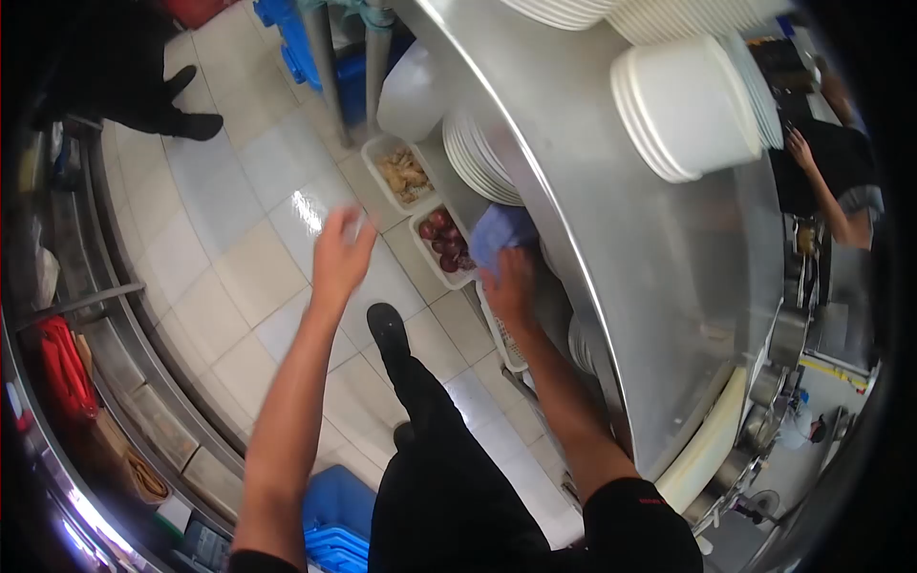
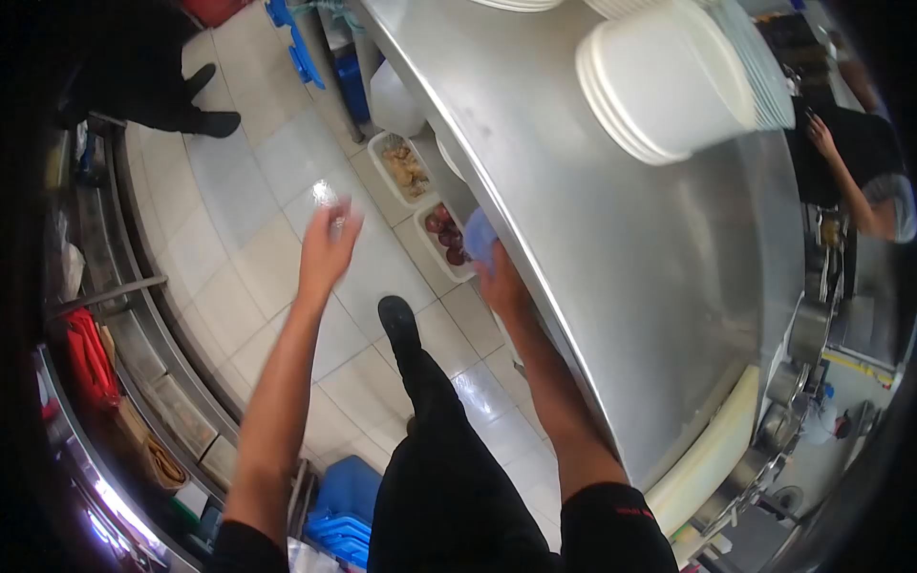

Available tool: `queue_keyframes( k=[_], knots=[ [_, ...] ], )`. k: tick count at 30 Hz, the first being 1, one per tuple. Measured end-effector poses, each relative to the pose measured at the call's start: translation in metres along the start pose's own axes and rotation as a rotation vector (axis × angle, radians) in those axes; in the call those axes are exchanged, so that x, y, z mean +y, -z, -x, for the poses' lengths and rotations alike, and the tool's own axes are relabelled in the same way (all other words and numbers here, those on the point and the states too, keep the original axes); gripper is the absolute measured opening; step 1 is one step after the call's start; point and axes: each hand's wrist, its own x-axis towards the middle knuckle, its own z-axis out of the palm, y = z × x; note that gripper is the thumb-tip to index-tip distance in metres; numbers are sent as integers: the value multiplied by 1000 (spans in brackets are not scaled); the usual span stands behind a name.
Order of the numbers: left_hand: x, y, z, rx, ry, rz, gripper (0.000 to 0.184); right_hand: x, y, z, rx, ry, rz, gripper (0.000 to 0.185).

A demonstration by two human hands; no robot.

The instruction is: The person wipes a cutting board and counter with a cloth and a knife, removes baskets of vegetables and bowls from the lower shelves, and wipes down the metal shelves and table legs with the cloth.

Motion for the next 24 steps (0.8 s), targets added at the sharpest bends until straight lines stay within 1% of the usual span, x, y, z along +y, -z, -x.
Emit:
queue_keyframes(
  k=[1, 2, 3, 4, 5, 6, 7, 9, 10, 11, 12, 13, 14, 16, 17, 18, 19, 20, 22, 23, 24],
  knots=[
    [15, -24, -50, 63, -121, -9, 56, -7, 4, 3, -27, -1, -6, 59],
    [23, -50, -96, 104, -204, -49, 60, -16, 11, -3, 38, -288, -110, 60],
    [25, -77, -136, 102, -213, -114, 64, -25, 18, -14, 106, -576, -210, 61],
    [18, -104, -170, -11, -149, -265, 62, -30, 13, -24, 82, -598, -138, 58],
    [11, -119, -180, -71, -113, -343, 61, -35, 8, -34, 57, -618, -67, 56],
    [11, -129, -188, -133, -81, -423, 59, -35, -6, -40, -13, -591, 82, 53],
    [8, -133, -188, -137, -54, -426, 55, -34, -10, -40, -59, -611, 77, 50],
    [0, -117, -181, -71, 41, -286, 45, -35, -14, -43, -151, -650, 70, 46],
    [7, -90, -158, 1, 117, -136, 40, -24, -18, -25, -133, -369, 70, 46],
    [11, -65, -140, 8, 230, 35, 37, -19, -18, -15, -109, -86, 71, 45],
    [11, -40, -120, 18, 344, 206, 35, -23, -13, -14, -130, -26, 8, 43],
    [-1, -22, -98, 62, 332, 268, 34, -25, -20, -26, -133, -19, 4, 43],
    [-6, 0, -66, 89, 421, 274, 35, -28, -30, -43, -89, 53, -38, 46],
    [-18, 42, -2, 148, 600, 295, 39, -55, -54, -111, -41, 85, -19, 47],
    [-17, 54, 15, 167, 664, 222, 41, -77, -71, -169, -27, 55, 40, 45],
    [-32, 64, 37, 196, 671, 102, 38, -81, -90, -205, 88, -64, 72, 48],
    [-35, 78, 50, 196, 694, 107, 36, -84, -109, -241, 200, -185, 90, 51],
    [-36, 87, 59, 188, 724, 108, 33, -64, -134, -281, 191, -339, -47, 50],
    [-23, 100, 61, 175, 766, 87, 31, -50, -149, -327, 175, -498, -187, 50],
    [-15, 105, 63, 169, 814, 74, 30, -62, -125, -350, -223, -559, -135, 50],
    [-9, 106, 61, 114, 776, 40, 32, -67, -116, -343, -232, -415, -72, 50]
  ],
)
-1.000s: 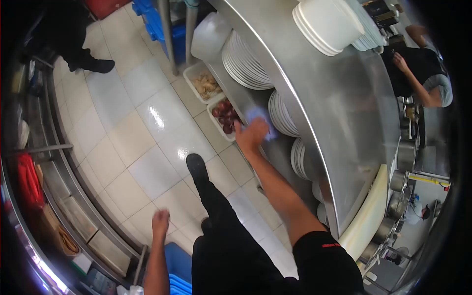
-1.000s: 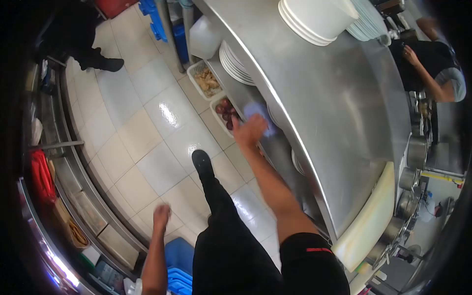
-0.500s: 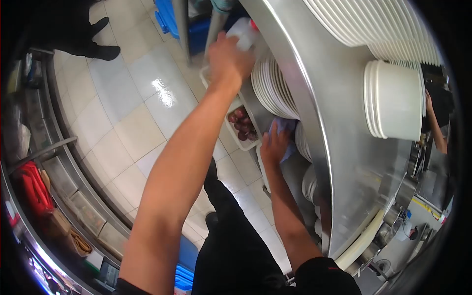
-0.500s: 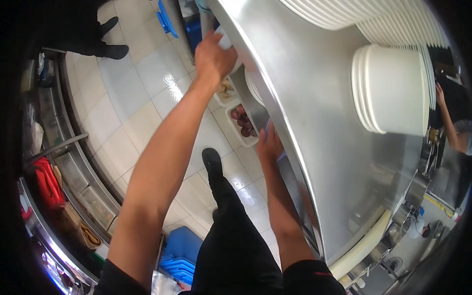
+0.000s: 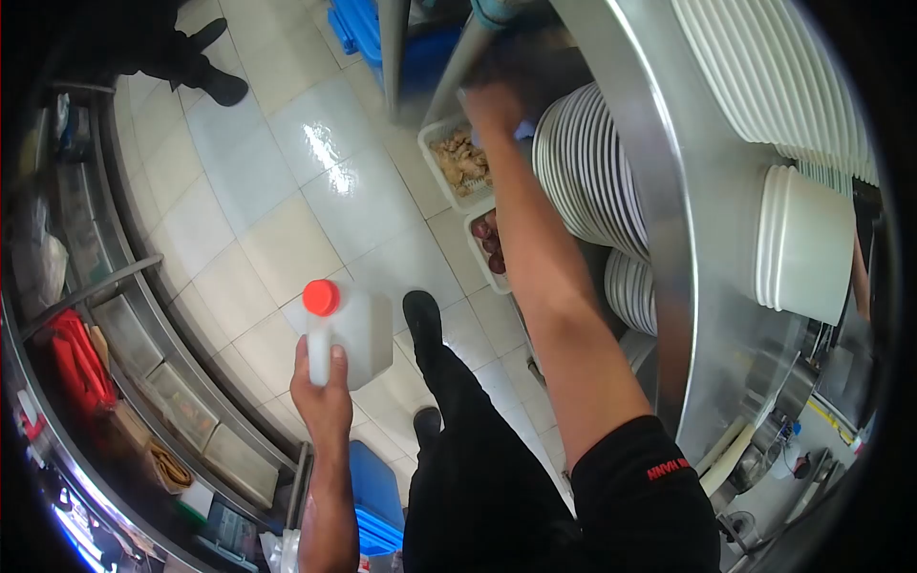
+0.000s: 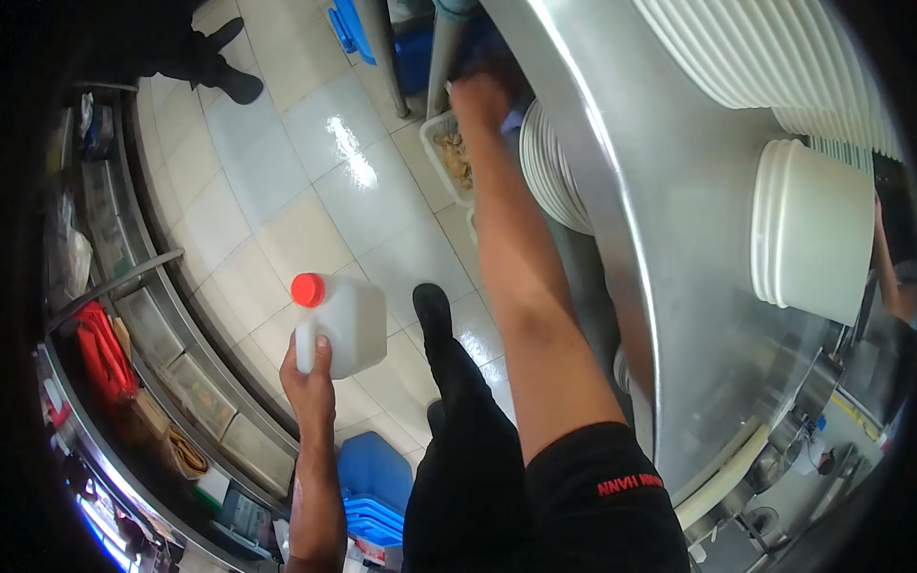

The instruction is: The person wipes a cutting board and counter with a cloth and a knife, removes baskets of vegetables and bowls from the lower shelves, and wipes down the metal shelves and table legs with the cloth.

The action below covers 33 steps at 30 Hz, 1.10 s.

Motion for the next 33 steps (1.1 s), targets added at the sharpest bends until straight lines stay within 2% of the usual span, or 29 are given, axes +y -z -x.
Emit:
queue_keyframes(
  k=[1, 3, 5, 7, 9, 10, 11, 12, 17, 19, 22, 23, 26, 27, 29, 31, 33],
  knots=[
    [5, -6, -2, -14, -25, 4, 31, -3, 7, 10, 13, 135, 80, 49],
    [24, -23, -13, -33, -177, -120, 30, 20, -1, 84, 397, 388, 149, 48],
    [64, -47, -27, -131, -275, -94, 30, 53, 5, 158, 381, 241, 210, 48],
    [108, -77, -43, -249, -378, -94, 32, 107, 11, 251, 220, 64, 259, 55],
    [125, -121, -73, -175, -722, -254, 38, 161, 24, 340, 43, -142, 337, 62],
    [147, -141, -79, -167, -712, -235, 38, 184, 33, 383, -9, -227, 386, 66],
    [161, -161, -92, -220, -671, -167, 36, 194, 53, 417, 89, -162, 514, 71],
    [180, -181, -97, -77, -711, -287, 39, 216, 58, 453, 82, -231, 493, 69],
    [170, -254, -177, -106, -750, -503, 41, 324, 57, 648, -164, -951, 191, 57],
    [162, -267, -181, -107, -771, -544, 42, 323, 68, 700, -342, -1076, 183, 47],
    [152, -268, -172, -104, -831, -522, 43, 281, 107, 742, -826, -1043, 225, 32],
    [146, -262, -163, -102, -865, -498, 43, 243, 129, 720, -860, -1199, 96, 35],
    [104, -230, -100, -135, -971, -387, 45, 294, 39, 891, -840, -1000, 138, 42],
    [75, -218, -72, -183, -986, -369, 45, 297, 43, 910, -1036, -426, 199, 41],
    [2, -187, -11, -320, -946, -408, 46, 238, 110, 855, -966, -848, -69, 36],
    [-85, -152, 57, -492, -848, -513, 46, 257, 85, 917, -692, -1100, -239, 33],
    [-177, -108, 123, -668, -707, -668, 47, 275, 70, 975, -549, -1095, -290, 32]
  ],
)
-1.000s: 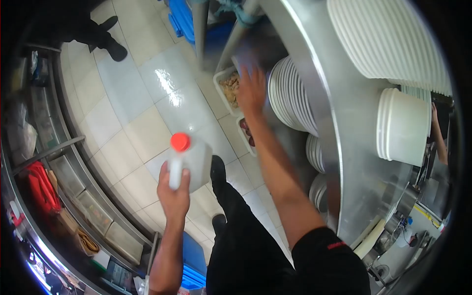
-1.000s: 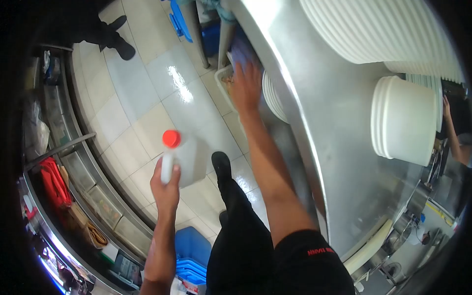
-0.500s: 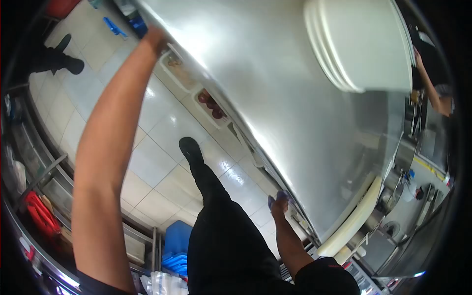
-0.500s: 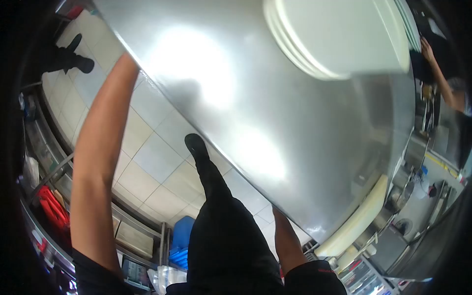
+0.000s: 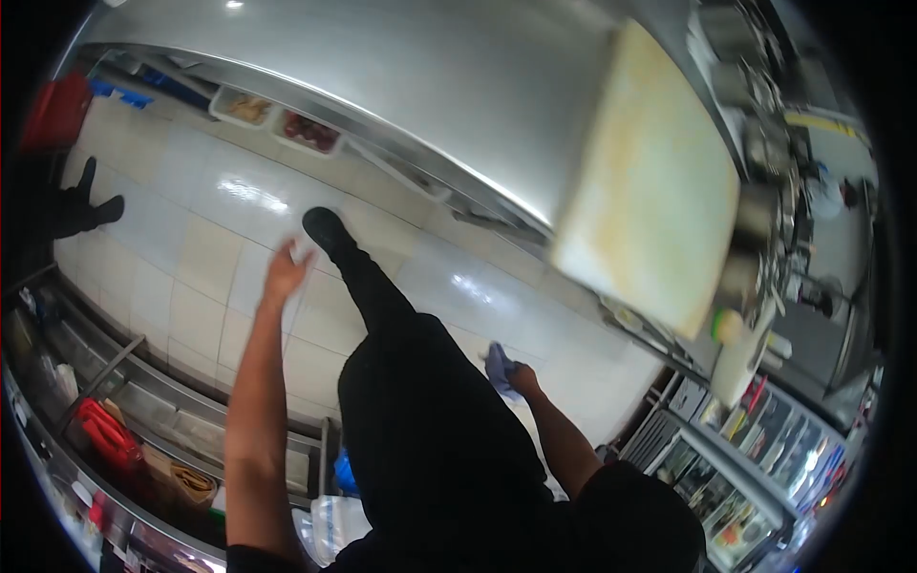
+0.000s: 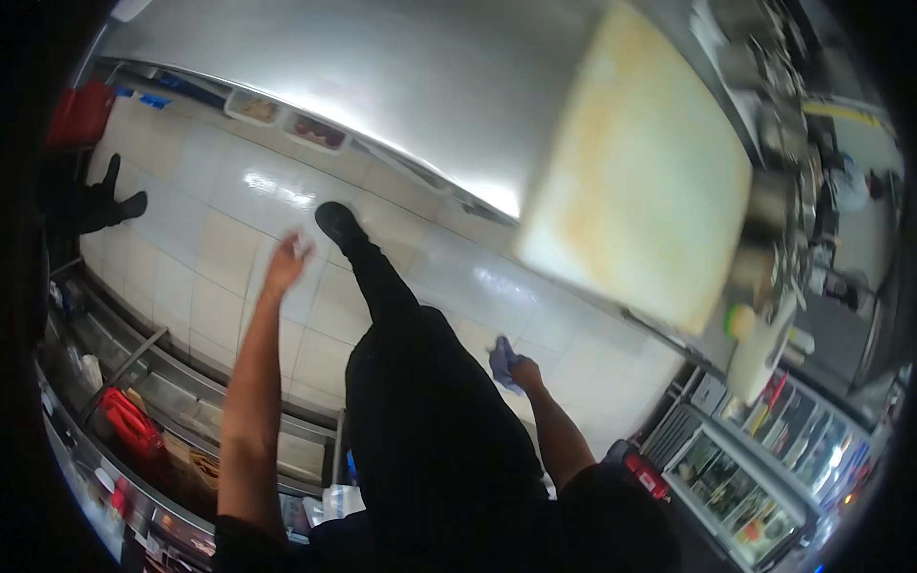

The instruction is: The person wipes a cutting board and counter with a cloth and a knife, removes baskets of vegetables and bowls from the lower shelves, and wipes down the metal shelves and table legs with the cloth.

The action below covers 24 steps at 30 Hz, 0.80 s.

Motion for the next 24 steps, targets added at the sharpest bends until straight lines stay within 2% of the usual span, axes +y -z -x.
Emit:
queue_keyframes(
  k=[2, 3, 4, 6, 8, 11, 12, 14, 16, 18, 20, 23, 24],
  knots=[
    [-15, -46, 104, -209, 104, -48, 48, 59, -12, -1, 128, 81, 17, 30],
    [-23, -62, 152, -287, 157, -62, 48, 72, -4, 6, 241, 114, -86, 26],
    [-30, -75, 199, -325, 217, -55, 49, 80, 10, 20, 241, 45, -372, 22],
    [-39, -91, 283, -315, 353, -12, 48, 116, 20, 21, 383, 30, -162, 18],
    [-35, -102, 349, -292, 479, -3, 45, 166, 31, 0, 316, 147, -286, 16],
    [-33, -133, 415, -270, 572, -55, 43, 178, 81, 11, 428, 138, -361, 15],
    [-34, -145, 421, -266, 579, -44, 43, 182, 93, 11, 475, 108, -402, 14],
    [-27, -173, 431, -230, 459, -55, 39, 221, 98, -27, 453, 146, -364, 16],
    [15, -207, 423, -138, 486, 67, 38, 251, 105, -62, 324, 68, -665, 19],
    [40, -250, 411, -24, 480, 157, 37, 244, 121, -80, 299, -137, -863, 23],
    [63, -307, 400, 10, 462, 237, 37, 282, 118, -133, 241, -57, -905, 29],
    [99, -399, 379, -41, 399, 366, 37, 329, 134, -208, 175, -118, -788, 31],
    [110, -423, 374, -74, 365, 396, 38, 325, 144, -225, 384, -121, -722, 31]
  ],
)
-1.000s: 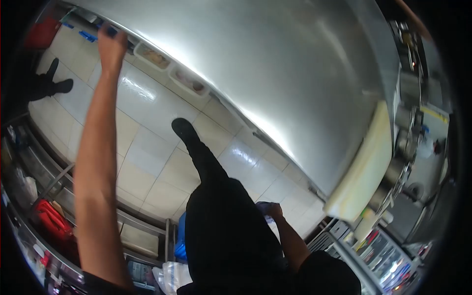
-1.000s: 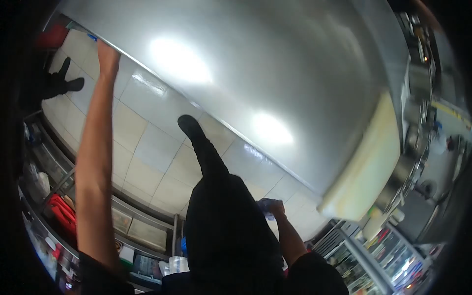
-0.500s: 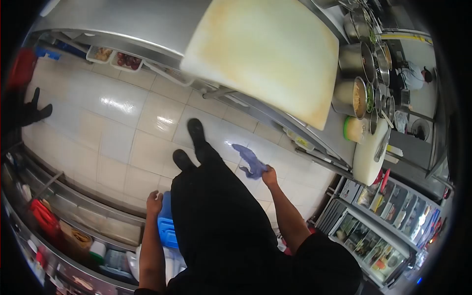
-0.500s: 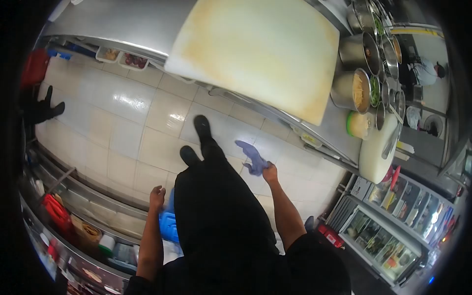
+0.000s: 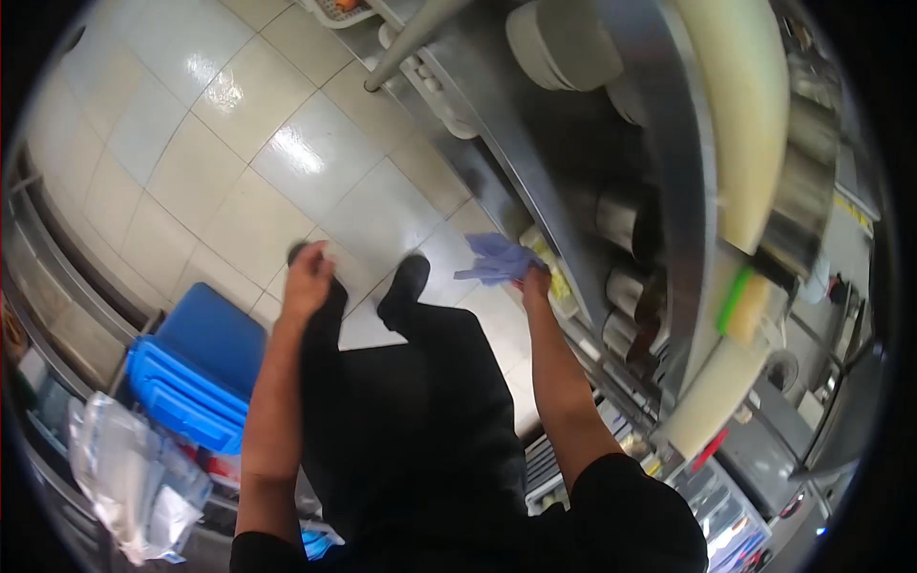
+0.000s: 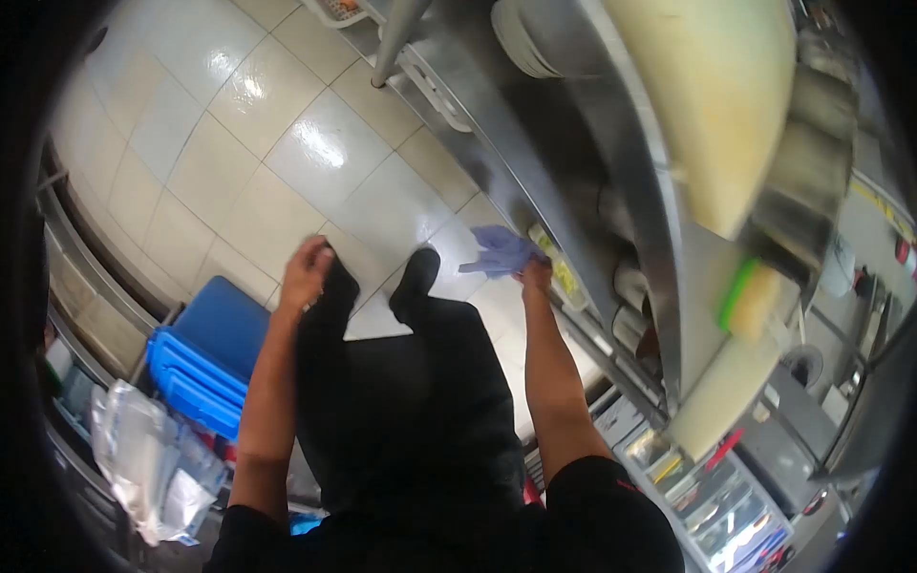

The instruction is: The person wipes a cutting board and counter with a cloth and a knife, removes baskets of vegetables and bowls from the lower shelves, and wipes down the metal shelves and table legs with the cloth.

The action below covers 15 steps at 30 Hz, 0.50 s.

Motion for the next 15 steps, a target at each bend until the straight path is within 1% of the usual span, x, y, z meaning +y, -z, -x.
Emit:
queue_keyframes(
  k=[1, 2, 3, 4, 5, 7, 8, 9, 10, 11, 12, 13, 15],
  knots=[
    [4, -20, -4, -46, -33, 14, 38, -13, -12, -18, 188, 90, 39, 33],
    [10, -34, -7, -107, -91, 16, 39, -23, -19, -39, 172, 115, 50, 33],
    [14, -42, -14, -155, -108, 32, 39, -25, -24, -61, 190, 189, 514, 40],
    [7, -53, -15, -212, -112, 56, 39, -14, -29, -77, 189, 220, 771, 44],
    [-17, -66, -12, -208, -86, 74, 39, -2, -34, -94, 201, 255, 1027, 48],
    [-60, -70, -32, -132, -288, -166, 39, 8, -77, -131, 101, 395, 876, 72],
    [-80, -68, -37, -129, -270, -276, 40, 10, -95, -152, 51, 461, 798, 85],
    [-98, -60, -37, -132, -177, -378, 41, 38, -110, -200, 156, 721, 814, 82],
    [-107, -49, -38, -127, -96, -441, 42, 46, -119, -219, 164, 729, 814, 82],
    [-102, -37, -35, -94, -59, -435, 43, 56, -128, -232, 282, 734, 847, 81],
    [-84, -26, -30, -35, -66, -385, 43, 61, -141, -246, 398, 742, 869, 79],
    [-65, -14, -25, 23, -75, -334, 42, 63, -155, -271, 783, 848, 814, 70],
    [-42, 4, -11, 159, -62, -253, 42, 43, -180, -299, 1151, 790, 919, 57]
  ],
)
